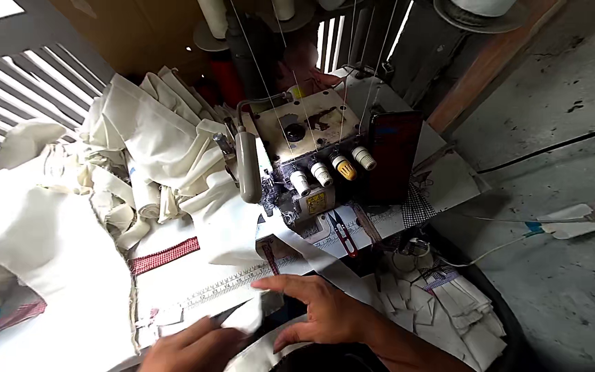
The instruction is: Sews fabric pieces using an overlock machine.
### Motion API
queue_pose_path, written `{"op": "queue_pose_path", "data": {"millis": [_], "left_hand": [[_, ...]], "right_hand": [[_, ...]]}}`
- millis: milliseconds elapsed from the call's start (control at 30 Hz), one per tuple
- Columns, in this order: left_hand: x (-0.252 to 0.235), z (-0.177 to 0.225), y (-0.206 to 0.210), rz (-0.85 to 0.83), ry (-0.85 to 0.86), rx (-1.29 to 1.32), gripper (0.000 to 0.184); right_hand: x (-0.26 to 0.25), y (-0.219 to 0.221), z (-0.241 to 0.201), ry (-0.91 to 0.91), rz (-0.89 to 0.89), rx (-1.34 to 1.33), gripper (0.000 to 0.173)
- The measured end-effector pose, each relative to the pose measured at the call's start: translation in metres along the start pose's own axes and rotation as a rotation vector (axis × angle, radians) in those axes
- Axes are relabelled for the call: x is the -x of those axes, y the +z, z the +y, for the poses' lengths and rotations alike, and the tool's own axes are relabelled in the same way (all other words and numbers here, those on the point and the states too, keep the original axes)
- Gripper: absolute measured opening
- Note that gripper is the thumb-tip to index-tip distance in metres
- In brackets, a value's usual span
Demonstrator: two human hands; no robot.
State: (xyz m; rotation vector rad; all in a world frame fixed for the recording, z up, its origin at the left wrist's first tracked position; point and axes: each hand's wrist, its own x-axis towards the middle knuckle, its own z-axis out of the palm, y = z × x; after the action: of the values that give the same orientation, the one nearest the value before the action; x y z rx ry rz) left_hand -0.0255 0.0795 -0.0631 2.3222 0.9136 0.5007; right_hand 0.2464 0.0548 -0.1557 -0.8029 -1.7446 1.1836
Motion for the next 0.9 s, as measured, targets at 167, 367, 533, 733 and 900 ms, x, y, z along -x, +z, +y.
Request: {"op": "queue_pose_path", "data": {"millis": [167,367,533,733,900], "left_hand": [[-0.101,-0.035,0.041,-0.132,0.373,0.071,0.030],[-0.158,-0.077,-0.004,-0.228,0.343,0.028,0.029],[-0.175,-0.102,-0.021,-0.231,0.216,0.069,0.018],[-0.162,-0.079,-0.014,-0.009,0.156,-0.148,0.024],[-0.129,-0.038,0.006,0.195,0.140,-0.465,0.016]], "right_hand": [[0.005,0.003,0.018,0.136,0.189,-0.102,0.023],[0.007,0.011,0.019,0.264,0.296,-0.186,0.020],[0.001,0.022,0.029,0.276,0.350,0.034,0.016],[0.009,0.001,0.018,0.084,0.683,0.316,0.020],[-0.005,-0.040,0.031,0.080,0.615,0.296,0.040]]}}
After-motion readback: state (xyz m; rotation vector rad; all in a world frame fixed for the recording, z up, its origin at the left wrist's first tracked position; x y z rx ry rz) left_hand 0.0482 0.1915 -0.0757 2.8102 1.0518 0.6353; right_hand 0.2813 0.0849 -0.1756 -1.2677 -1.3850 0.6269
